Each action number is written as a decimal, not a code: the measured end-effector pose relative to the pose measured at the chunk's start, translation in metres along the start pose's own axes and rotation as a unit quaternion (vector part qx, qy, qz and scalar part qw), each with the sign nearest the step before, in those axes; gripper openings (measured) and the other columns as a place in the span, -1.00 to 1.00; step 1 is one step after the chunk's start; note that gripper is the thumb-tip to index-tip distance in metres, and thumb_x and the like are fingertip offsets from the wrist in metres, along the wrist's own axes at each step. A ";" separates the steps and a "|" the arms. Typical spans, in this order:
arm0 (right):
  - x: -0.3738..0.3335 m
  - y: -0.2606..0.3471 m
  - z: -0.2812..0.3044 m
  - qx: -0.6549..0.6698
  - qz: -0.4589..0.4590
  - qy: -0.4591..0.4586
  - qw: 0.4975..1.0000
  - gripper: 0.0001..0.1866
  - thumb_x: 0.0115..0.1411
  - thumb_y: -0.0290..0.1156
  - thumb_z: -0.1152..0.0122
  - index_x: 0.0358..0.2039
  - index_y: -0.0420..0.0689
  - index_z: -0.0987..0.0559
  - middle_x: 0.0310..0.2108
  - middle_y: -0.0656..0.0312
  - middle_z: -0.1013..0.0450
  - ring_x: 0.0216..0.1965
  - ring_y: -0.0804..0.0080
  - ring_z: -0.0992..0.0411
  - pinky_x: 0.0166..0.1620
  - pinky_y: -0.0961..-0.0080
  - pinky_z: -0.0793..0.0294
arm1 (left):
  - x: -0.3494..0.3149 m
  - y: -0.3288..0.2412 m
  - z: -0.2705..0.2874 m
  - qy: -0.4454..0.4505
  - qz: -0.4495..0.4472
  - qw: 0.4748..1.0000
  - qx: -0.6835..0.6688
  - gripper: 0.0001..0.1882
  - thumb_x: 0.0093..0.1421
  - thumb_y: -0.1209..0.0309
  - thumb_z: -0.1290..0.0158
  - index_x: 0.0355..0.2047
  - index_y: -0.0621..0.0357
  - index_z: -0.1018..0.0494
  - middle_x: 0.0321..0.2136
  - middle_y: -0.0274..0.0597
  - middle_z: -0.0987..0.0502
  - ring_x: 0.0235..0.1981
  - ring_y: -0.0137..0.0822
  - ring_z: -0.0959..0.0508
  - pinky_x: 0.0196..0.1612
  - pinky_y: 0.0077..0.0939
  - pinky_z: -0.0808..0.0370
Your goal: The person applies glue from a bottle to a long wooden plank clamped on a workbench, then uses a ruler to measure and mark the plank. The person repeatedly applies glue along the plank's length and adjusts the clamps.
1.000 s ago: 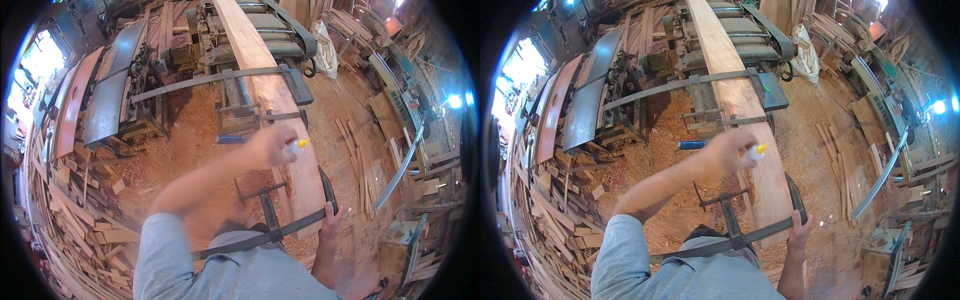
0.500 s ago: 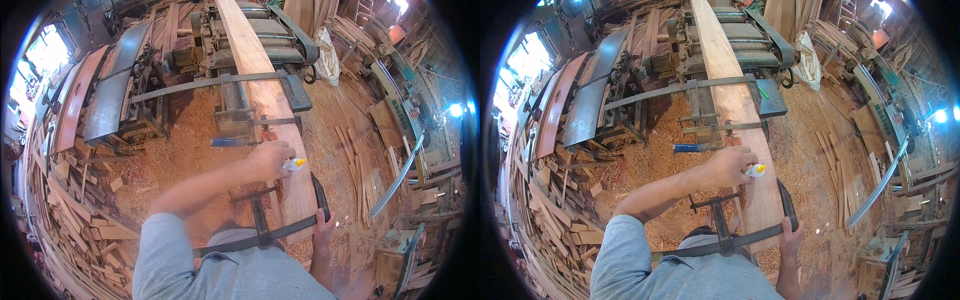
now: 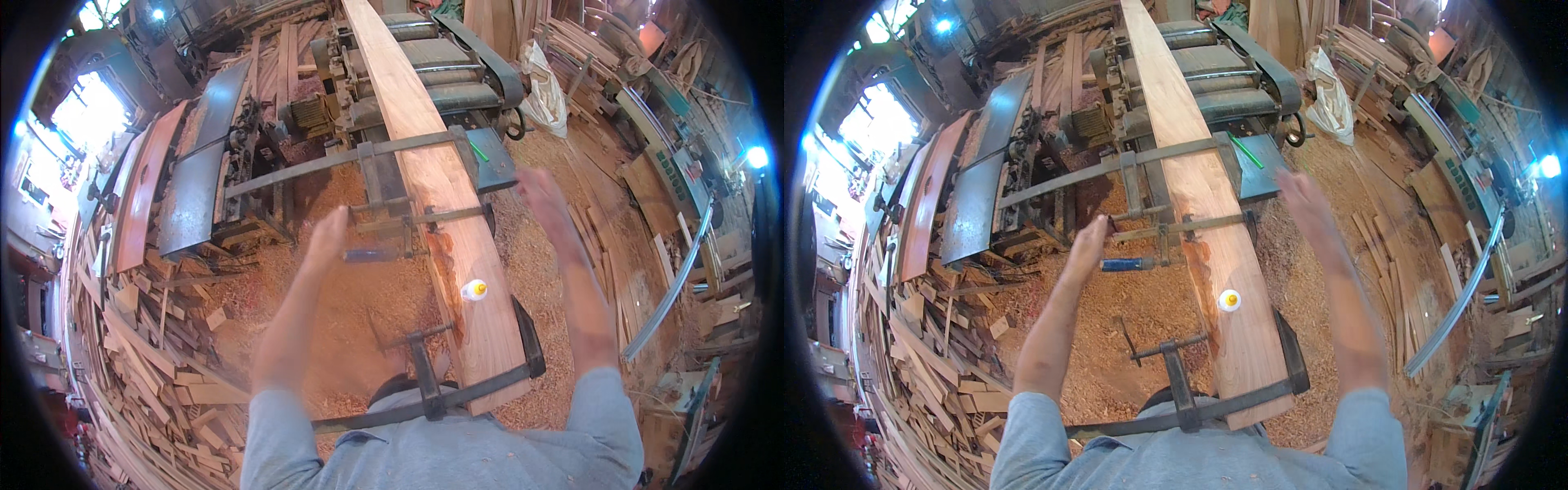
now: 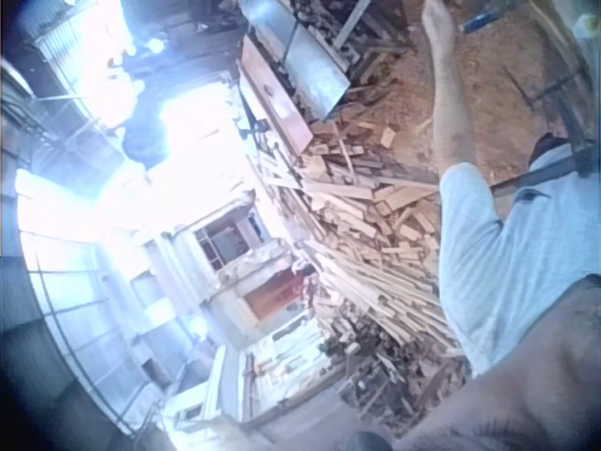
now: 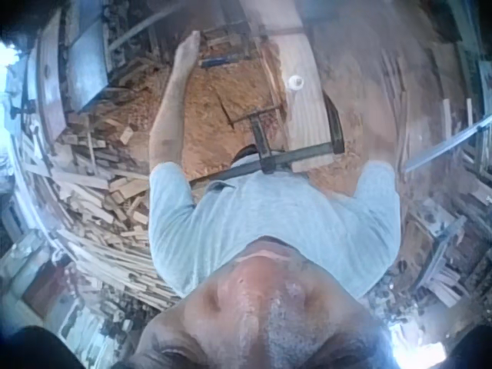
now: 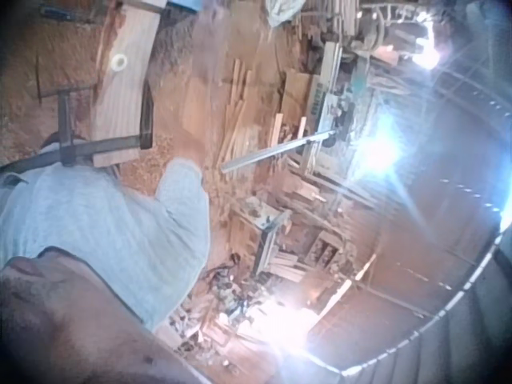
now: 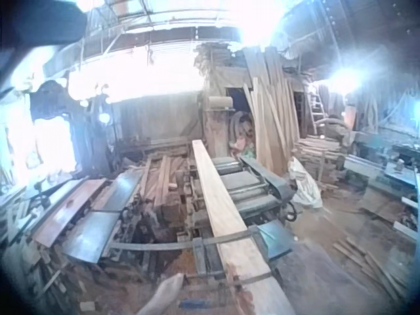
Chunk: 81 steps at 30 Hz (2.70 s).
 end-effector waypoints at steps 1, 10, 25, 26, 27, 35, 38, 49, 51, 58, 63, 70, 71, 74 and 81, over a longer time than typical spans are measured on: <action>0.038 -0.001 -0.013 -0.053 -0.027 0.024 0.998 -0.34 0.34 0.19 -0.06 -0.09 -0.29 -0.53 -0.31 0.24 -0.43 -0.23 0.46 -0.37 -0.13 0.48 -0.37 | 0.001 0.002 -0.013 0.048 0.028 0.998 -0.012 -0.40 0.50 0.00 0.27 -0.03 0.25 -0.58 -0.29 -0.31 -0.60 -0.26 -0.48 -0.46 -0.16 -0.49 -0.42; 0.141 -0.037 -0.119 -0.148 0.058 0.003 0.987 -0.23 0.29 0.20 -0.11 0.03 -0.39 -0.43 -0.04 -0.40 -0.47 0.06 -0.30 -0.44 0.08 0.07 -0.43 | -0.011 -0.038 -0.026 0.030 0.141 0.984 -0.103 -0.42 0.49 0.02 0.19 -0.49 0.23 -0.49 -0.69 -0.23 -0.47 -0.69 -0.37 -0.49 -0.63 -0.46 -0.37; 0.141 -0.037 -0.108 -0.146 0.023 0.007 0.989 -0.17 0.29 0.21 -0.07 0.12 -0.43 -0.40 0.08 -0.43 -0.38 0.20 -0.24 -0.35 0.21 0.11 -0.35 | -0.035 -0.079 0.010 0.002 -0.360 0.882 0.305 -0.46 0.17 0.64 -0.11 0.19 0.11 -0.46 0.02 -0.10 -0.59 0.03 -0.13 -0.61 0.10 -0.33 -0.55; 0.144 -0.033 -0.118 -0.145 0.034 0.012 0.989 -0.19 0.30 0.21 -0.06 0.11 -0.41 -0.41 0.07 -0.43 -0.39 0.19 -0.24 -0.35 0.21 0.10 -0.35 | -0.035 -0.069 0.015 0.004 -0.367 0.888 0.278 -0.44 0.14 0.63 -0.12 0.19 0.10 -0.47 0.07 -0.11 -0.57 0.08 -0.11 -0.57 0.16 -0.31 -0.51; 0.148 -0.030 -0.125 -0.144 0.047 0.019 0.988 -0.21 0.30 0.20 -0.05 0.11 -0.39 -0.42 0.07 -0.42 -0.40 0.18 -0.25 -0.36 0.20 0.09 -0.35 | -0.031 -0.051 0.011 0.004 -0.372 0.894 0.250 -0.42 0.11 0.62 -0.14 0.19 0.09 -0.47 0.11 -0.11 -0.54 0.14 -0.10 -0.54 0.21 -0.29 -0.46; 0.153 -0.047 -0.111 -0.135 0.078 -0.008 0.988 -0.24 0.33 0.13 -0.09 0.04 -0.50 -0.46 0.00 -0.38 -0.46 0.13 -0.16 -0.43 0.13 0.18 -0.38 | -0.016 -0.072 0.018 -0.009 -0.326 0.926 0.191 -0.75 0.23 0.37 -0.18 -0.09 0.14 -0.59 -0.10 -0.07 -0.63 -0.10 -0.06 -0.63 -0.06 -0.26 -0.57; 0.149 -0.038 -0.116 -0.131 0.079 0.020 0.988 -0.17 0.33 0.13 -0.10 0.06 -0.59 -0.40 0.03 -0.44 -0.42 0.17 -0.17 -0.40 0.16 0.20 -0.35 | -0.009 -0.068 0.019 0.006 -0.265 0.953 0.145 -0.81 0.26 0.36 -0.17 -0.17 0.16 -0.60 -0.22 -0.06 -0.66 -0.19 -0.06 -0.65 -0.11 -0.28 -0.58; 0.151 -0.032 -0.120 -0.178 0.075 -0.014 0.981 -0.30 0.27 0.20 -0.09 -0.14 -0.36 -0.49 -0.14 -0.39 -0.49 -0.02 -0.30 -0.47 0.03 0.03 -0.44 | -0.001 -0.066 0.001 -0.040 -0.154 0.985 0.065 -0.87 0.33 0.43 -0.11 -0.22 0.23 -0.59 -0.49 -0.17 -0.62 -0.48 -0.42 -0.60 -0.37 -0.48 -0.54; 0.147 -0.028 -0.115 -0.138 0.063 -0.009 0.988 -0.34 0.26 0.16 -0.15 -0.23 -0.36 -0.47 -0.22 -0.35 -0.50 -0.10 -0.24 -0.50 -0.05 0.09 -0.44 | 0.002 -0.071 -0.005 -0.048 -0.175 0.981 0.075 -0.88 0.33 0.45 -0.09 -0.23 0.24 -0.58 -0.50 -0.15 -0.61 -0.46 -0.42 -0.60 -0.34 -0.47 -0.52; 0.139 -0.019 -0.114 -0.102 0.053 0.005 0.993 -0.33 0.27 0.14 -0.17 -0.20 -0.39 -0.46 -0.19 -0.34 -0.49 -0.08 -0.17 -0.49 -0.05 0.12 -0.41 | 0.002 -0.065 -0.008 -0.077 -0.178 0.978 0.080 -0.83 0.36 0.40 -0.06 -0.26 0.25 -0.56 -0.54 -0.21 -0.57 -0.49 -0.44 -0.60 -0.40 -0.49 -0.51; 0.151 -0.034 -0.115 -0.133 0.054 -0.009 0.990 -0.16 0.27 0.20 -0.12 0.06 -0.50 -0.42 0.04 -0.42 -0.43 0.15 -0.19 -0.41 0.15 0.15 -0.38 | 0.010 -0.072 -0.014 -0.038 -0.007 0.998 -0.045 -0.77 0.39 0.33 -0.05 -0.30 0.26 -0.55 -0.57 -0.30 -0.54 -0.59 -0.54 -0.54 -0.53 -0.59 -0.45; 0.153 -0.021 -0.116 -0.124 0.043 0.026 0.991 -0.09 0.26 0.18 -0.13 0.16 -0.55 -0.33 0.13 -0.43 -0.36 0.22 -0.20 -0.35 0.23 0.19 -0.33 | 0.018 -0.066 -0.017 -0.063 0.004 0.997 -0.051 -0.70 0.37 0.32 -0.06 -0.46 0.26 -0.42 -0.65 -0.31 -0.43 -0.65 -0.51 -0.46 -0.56 -0.50 -0.39; 0.154 -0.022 -0.117 -0.126 0.047 0.019 0.991 -0.10 0.26 0.18 -0.13 0.15 -0.55 -0.34 0.13 -0.43 -0.36 0.22 -0.20 -0.35 0.23 0.19 -0.33 | 0.020 -0.060 -0.018 -0.070 -0.003 0.996 -0.049 -0.70 0.37 0.32 -0.06 -0.47 0.25 -0.42 -0.65 -0.31 -0.43 -0.65 -0.52 -0.46 -0.56 -0.50 -0.38; 0.159 -0.023 -0.116 -0.111 0.052 0.025 0.992 -0.11 0.26 0.18 -0.12 0.14 -0.54 -0.35 0.12 -0.43 -0.37 0.21 -0.20 -0.35 0.23 0.19 -0.33 | 0.022 -0.064 -0.020 -0.080 -0.012 0.996 -0.044 -0.71 0.36 0.32 -0.06 -0.47 0.24 -0.42 -0.64 -0.31 -0.43 -0.65 -0.53 -0.43 -0.56 -0.50 -0.37; 0.163 -0.018 -0.118 -0.129 0.044 0.050 0.989 -0.08 0.27 0.20 -0.10 0.18 -0.54 -0.33 0.16 -0.42 -0.34 0.25 -0.17 -0.33 0.25 0.21 -0.32 | 0.024 -0.045 -0.022 -0.127 -0.073 0.989 -0.021 -0.76 0.35 0.33 -0.08 -0.38 0.28 -0.48 -0.62 -0.23 -0.44 -0.55 -0.47 -0.40 -0.43 -0.44 -0.39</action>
Point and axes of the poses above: each hand's wrist, its own x-axis towards the middle knuckle, its own z-axis out of the back of the hand, y = z × x, the point moved 2 cm from there along x, towards the middle knuckle
